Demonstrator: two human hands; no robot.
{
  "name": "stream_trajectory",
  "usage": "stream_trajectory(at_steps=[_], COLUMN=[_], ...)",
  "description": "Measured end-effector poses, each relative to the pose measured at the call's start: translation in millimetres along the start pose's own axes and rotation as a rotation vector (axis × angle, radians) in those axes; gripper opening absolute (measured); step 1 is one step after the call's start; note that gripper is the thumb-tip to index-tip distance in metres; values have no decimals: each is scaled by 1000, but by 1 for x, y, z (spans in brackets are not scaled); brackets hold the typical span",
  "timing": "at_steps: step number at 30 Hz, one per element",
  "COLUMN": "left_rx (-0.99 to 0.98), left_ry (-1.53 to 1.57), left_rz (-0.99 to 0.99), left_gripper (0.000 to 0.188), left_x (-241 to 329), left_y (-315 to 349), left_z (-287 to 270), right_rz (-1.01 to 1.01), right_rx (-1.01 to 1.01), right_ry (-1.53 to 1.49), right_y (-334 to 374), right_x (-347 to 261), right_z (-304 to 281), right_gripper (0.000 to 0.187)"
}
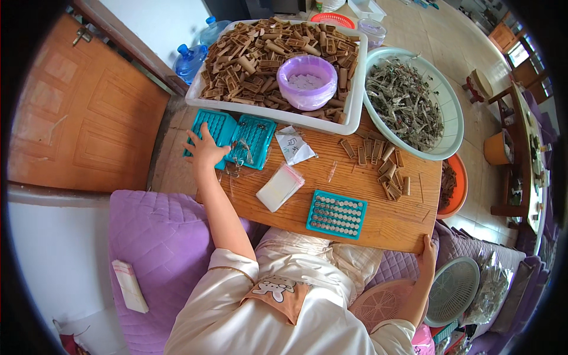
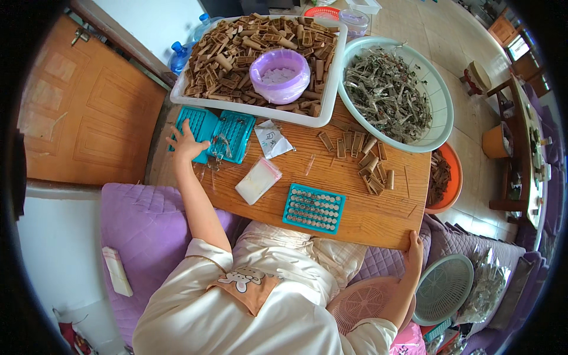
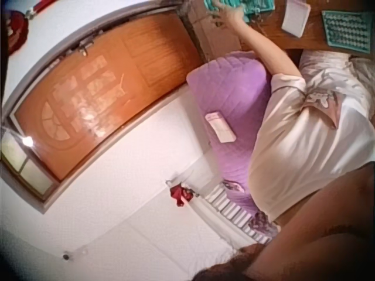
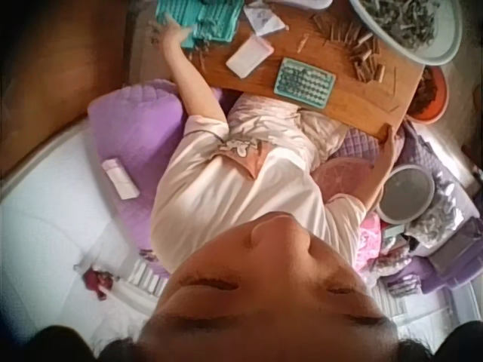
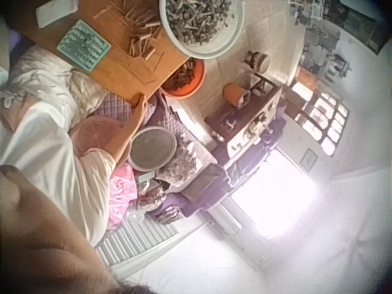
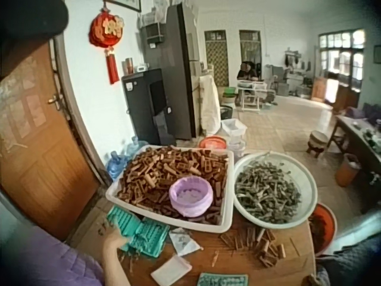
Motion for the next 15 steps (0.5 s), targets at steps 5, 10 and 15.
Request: stream_trajectory(at_steps=[5,10,15], left_rx=[270,190,385], left_ry=[240,330,331], left_rz=[486,1057,1193], left_gripper=[68,37,10], left_x=[74,177,196], left_y=[53,86,115], left_z=[-25,-10,-8], right_rz=[17,10,20], right_rx=[-4,42,44], right_ry=[42,42,93], right_y=[-4,2,-1], right_x=[7,-3,5], right_z=[-10,5,-2], right_gripper=[31,29,29])
Point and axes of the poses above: each hand's wrist, its own y-axis away from the middle knuckle, its own z-axis out of the palm, x = y × z, the point moved 5 cm from there along -y, towards the middle knuckle, and after that the axes turned 5 degrees about y, right-handed, at the moved point
